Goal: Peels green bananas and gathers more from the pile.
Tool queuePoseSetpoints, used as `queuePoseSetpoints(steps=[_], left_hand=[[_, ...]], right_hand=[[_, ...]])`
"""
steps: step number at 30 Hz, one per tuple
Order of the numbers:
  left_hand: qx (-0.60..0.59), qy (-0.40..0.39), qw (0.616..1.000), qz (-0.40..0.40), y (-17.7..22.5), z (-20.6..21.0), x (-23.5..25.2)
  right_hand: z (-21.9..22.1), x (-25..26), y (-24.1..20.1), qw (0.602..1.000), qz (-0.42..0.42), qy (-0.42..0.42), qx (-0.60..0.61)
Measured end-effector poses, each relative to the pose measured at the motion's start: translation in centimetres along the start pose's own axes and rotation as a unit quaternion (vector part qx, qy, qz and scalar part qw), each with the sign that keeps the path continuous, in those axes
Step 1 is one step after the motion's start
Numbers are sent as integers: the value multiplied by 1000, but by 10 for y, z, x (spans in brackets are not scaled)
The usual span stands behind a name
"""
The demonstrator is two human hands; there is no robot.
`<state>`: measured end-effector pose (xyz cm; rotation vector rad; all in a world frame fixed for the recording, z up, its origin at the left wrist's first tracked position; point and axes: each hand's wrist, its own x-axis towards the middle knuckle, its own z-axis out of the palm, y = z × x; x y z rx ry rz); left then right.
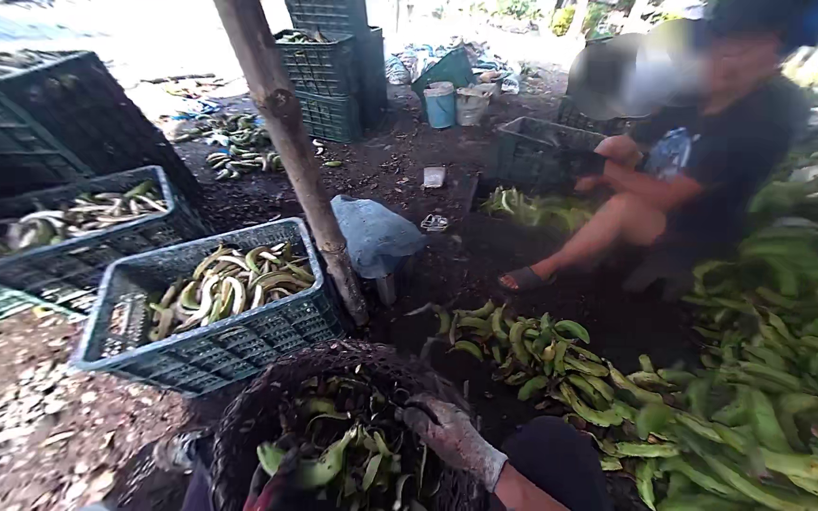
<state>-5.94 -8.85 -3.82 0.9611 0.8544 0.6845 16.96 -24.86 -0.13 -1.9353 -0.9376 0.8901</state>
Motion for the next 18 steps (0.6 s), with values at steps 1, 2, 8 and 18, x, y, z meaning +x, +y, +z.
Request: queuePoseSetpoints(steps=[1, 2, 8, 18], left_hand=[[-44, 27, 999, -6, 3, 6, 2], [-93, 57, 994, -11, 6, 13, 6], [-164, 127, 978, -19, 13, 35, 16], [-67, 88, 992, -54, 19, 35, -4]], right_hand=[[6, -5, -7, 999, -14, -30, 20], [13, -9, -12, 997, -35, -66, 36], [65, -10, -28, 982, -107, -148, -38], [75, -7, -38, 974, -174, -138, -43]])
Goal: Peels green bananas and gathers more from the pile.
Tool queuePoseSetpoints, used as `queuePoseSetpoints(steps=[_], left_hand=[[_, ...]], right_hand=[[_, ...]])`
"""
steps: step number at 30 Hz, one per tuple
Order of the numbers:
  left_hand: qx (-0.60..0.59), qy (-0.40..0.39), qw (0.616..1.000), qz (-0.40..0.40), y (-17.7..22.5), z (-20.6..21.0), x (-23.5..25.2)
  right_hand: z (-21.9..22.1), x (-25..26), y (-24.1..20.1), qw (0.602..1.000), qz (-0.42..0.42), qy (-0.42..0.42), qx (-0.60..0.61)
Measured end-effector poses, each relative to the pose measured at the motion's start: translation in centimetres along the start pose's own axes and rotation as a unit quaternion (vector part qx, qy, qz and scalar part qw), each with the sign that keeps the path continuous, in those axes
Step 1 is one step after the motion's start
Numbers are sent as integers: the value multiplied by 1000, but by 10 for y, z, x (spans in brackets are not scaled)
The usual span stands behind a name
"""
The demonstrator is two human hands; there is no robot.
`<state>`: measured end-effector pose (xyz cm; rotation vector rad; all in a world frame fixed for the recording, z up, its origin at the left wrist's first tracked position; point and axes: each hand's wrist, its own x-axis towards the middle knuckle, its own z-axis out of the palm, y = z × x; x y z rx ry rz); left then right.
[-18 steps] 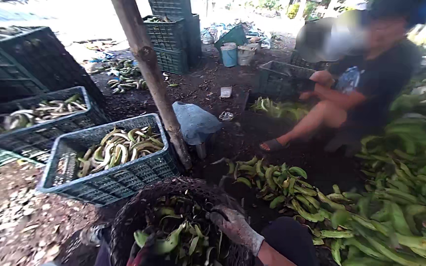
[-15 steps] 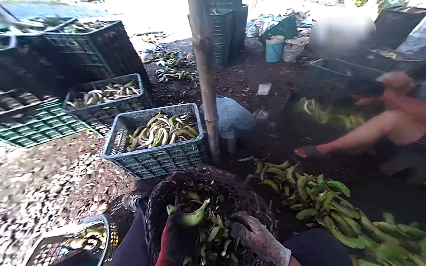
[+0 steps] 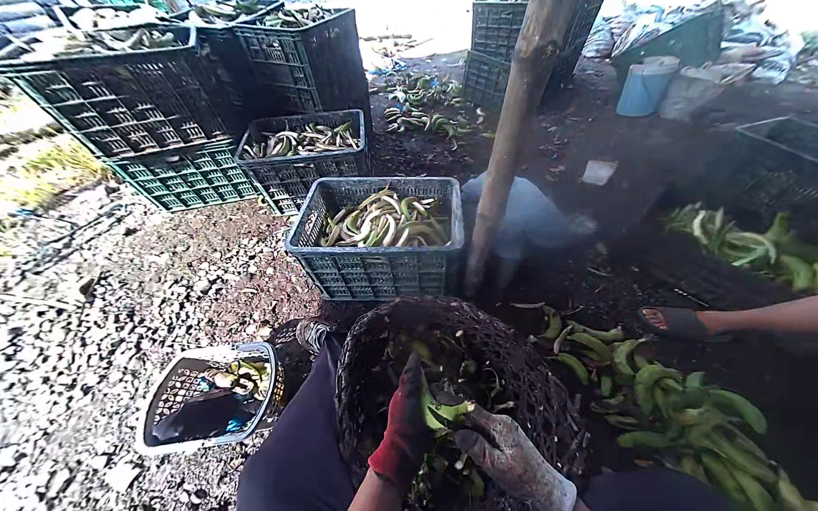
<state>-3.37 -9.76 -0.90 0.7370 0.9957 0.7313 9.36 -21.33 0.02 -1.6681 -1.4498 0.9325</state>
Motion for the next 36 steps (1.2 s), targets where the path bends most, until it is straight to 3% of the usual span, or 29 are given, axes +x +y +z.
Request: queuePoseSetpoints(steps=[3, 5, 8, 11, 14, 16, 18, 20, 21, 23, 24, 29, 32, 36], left_hand=[[72, 84, 991, 73, 1, 7, -6], [76, 96, 987, 106, 1, 9, -2], [45, 24, 998, 46, -4, 0, 5], [92, -75, 993, 12, -12, -12, 9], [180, -161, 970, 23, -5, -23, 6], [141, -141, 980, 3, -13, -32, 9], [45, -80, 996, -15, -24, -44, 17], [-48, -23, 999, 5, -27, -45, 26], [-92, -5, 995, 23, -28, -44, 31], [-157, 26, 986, 46, -25, -39, 31], [-182, 33, 981, 55, -20, -35, 31], [-250, 59, 961, 100, -10, -24, 31], [-225, 89, 962, 125, -3, -15, 27], [-249, 71, 959, 114, 2, -11, 22]], right_hand=[[6, -1, -2, 987, 83, 44, 132], [10, -1, -4, 980, 125, 50, 147], [18, -9, -7, 992, 125, -8, 20], [18, -10, -17, 986, 133, -40, 92], [-14, -10, -39, 953, 99, 110, 264], [-52, -7, -51, 915, 24, 228, 332], [-78, -3, -52, 905, 6, 276, 323], [-77, -3, -32, 942, 92, 226, 229], [-70, -4, -20, 962, 180, 154, 135], [-50, -3, 4, 944, 328, -30, -31], [-34, -5, 13, 937, 337, -74, -54], [27, -17, 0, 991, 95, -77, -46], [38, -12, -6, 995, 57, -19, -84], [37, -8, -5, 995, 31, -13, -92]])
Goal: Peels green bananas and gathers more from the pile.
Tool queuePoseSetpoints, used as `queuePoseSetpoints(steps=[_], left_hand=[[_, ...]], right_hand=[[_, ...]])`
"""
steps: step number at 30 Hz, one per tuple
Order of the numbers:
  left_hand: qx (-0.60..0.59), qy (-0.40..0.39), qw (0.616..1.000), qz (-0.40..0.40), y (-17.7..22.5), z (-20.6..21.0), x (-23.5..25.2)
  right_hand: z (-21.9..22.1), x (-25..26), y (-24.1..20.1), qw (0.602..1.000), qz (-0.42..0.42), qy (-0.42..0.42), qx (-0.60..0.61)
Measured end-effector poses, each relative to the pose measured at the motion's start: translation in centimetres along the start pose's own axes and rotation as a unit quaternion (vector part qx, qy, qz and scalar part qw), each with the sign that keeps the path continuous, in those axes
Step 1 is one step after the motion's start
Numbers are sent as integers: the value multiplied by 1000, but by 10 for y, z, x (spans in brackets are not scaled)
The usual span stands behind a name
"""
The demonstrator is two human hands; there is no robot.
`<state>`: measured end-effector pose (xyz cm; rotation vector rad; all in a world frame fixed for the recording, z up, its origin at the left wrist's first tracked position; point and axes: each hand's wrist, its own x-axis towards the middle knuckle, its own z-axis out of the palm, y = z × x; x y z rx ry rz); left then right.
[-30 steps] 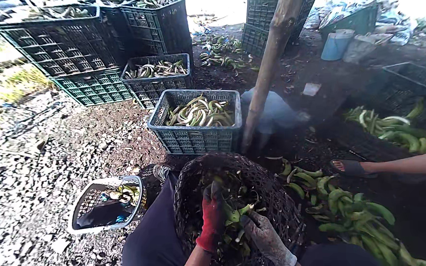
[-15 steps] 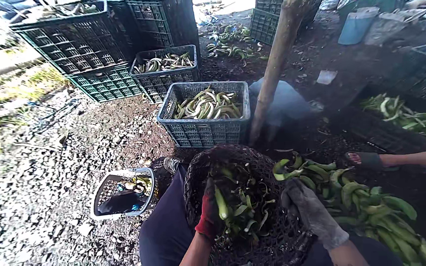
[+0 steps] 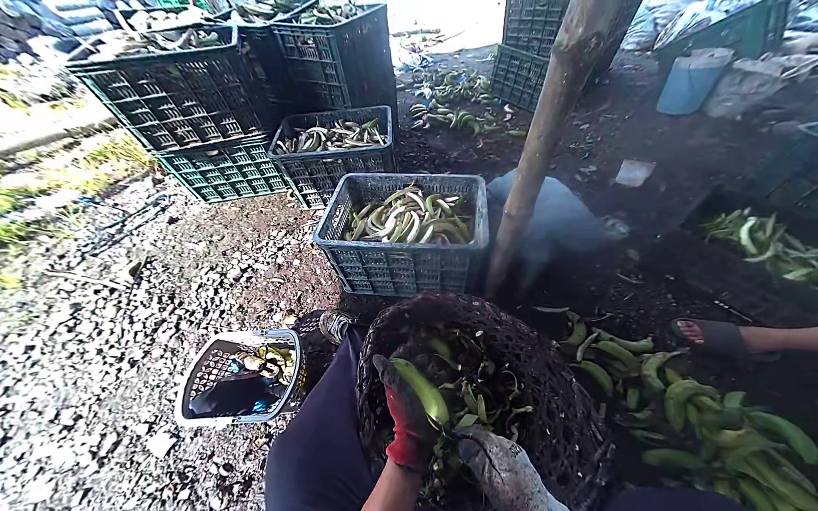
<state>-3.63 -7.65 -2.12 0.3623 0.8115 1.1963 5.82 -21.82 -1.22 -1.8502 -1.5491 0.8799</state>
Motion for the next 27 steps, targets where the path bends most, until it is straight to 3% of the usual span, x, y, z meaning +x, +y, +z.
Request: queuePoseSetpoints(steps=[5, 9, 12, 14, 17, 22, 25, 26, 27], left_hand=[[-42, -57, 989, -130, -12, 1, -21], [12, -85, 980, -182, -15, -10, -25], [99, -115, 966, -211, -10, -16, -30], [207, -173, 940, -211, 1, -24, -29], [399, -283, 847, -207, 23, -27, -21], [468, -270, 790, -290, 11, -26, -12], [462, -367, 716, -373, 4, -28, -37], [444, -378, 712, -391, -3, -29, -48], [405, -356, 744, -395, -8, -30, -51]], right_hand=[[-10, 24, 19, 995, 67, -75, -27], [-14, 36, 27, 986, 98, -126, -47], [-17, 34, 24, 986, 110, -95, -79], [-24, 30, 18, 984, 105, -75, -127], [-37, 28, 8, 968, 108, -93, -208], [-46, 47, 13, 941, 128, -170, -262], [-55, 61, 53, 937, 289, -77, -183], [-62, 61, 71, 933, 327, -29, -145], [-68, 58, 82, 939, 325, 10, -111]])
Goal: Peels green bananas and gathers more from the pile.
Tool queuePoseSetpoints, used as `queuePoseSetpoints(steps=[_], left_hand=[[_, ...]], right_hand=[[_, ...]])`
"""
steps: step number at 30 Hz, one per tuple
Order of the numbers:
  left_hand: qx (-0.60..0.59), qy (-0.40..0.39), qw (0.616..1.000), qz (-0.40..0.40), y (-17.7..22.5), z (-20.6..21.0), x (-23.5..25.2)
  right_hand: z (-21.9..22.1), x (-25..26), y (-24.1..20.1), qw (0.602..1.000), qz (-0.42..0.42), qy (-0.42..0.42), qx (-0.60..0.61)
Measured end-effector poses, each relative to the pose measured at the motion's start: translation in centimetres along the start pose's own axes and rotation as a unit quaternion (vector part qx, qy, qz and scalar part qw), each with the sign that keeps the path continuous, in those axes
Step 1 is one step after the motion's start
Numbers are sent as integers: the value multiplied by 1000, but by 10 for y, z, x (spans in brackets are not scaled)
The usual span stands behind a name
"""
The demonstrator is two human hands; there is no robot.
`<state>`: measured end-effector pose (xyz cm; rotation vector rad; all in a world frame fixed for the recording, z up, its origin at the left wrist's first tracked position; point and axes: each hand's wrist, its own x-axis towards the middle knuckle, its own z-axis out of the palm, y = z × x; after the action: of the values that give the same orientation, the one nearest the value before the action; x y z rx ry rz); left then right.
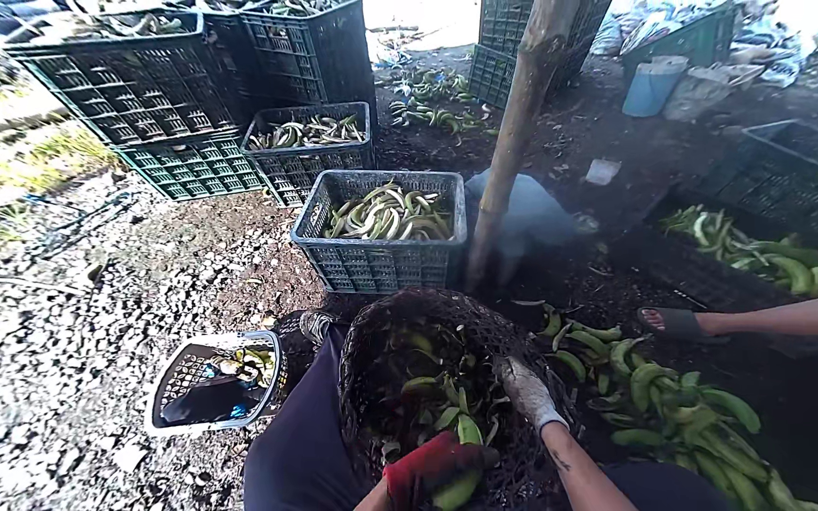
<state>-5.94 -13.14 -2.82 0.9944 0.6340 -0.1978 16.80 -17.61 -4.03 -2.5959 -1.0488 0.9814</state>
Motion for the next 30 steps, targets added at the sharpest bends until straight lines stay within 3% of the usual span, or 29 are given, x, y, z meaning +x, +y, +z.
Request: queuePoseSetpoints(steps=[2, 4, 6, 8, 13, 19, 23, 26, 30], left_hand=[[-211, 80, 971, 78, 7, -11, 14], [-416, 151, 885, 148, 23, -27, 20], [-516, 186, 812, 199, 40, -28, 22], [-557, 203, 773, 225, 50, -19, 19], [-588, 159, 760, 224, 52, -8, 14], [-600, 168, 747, 232, 52, -2, 12], [-564, 174, 769, 246, 51, 2, 14], [-540, 175, 785, 250, 51, 9, 15], [-545, 165, 771, 283, 47, 4, 8]], right_hand=[[-3, -18, 1, 995, -84, 30, 53], [15, -53, -7, 970, -222, 59, 78], [35, -74, -14, 925, -361, 103, 64], [47, -78, -19, 892, -426, 140, 53], [45, -76, -28, 871, -459, 173, 38], [46, -75, -28, 857, -477, 193, 22], [35, -78, -32, 927, -368, 65, 16], [31, -74, -34, 948, -316, 38, 19], [34, -81, -33, 910, -384, 154, 20]])
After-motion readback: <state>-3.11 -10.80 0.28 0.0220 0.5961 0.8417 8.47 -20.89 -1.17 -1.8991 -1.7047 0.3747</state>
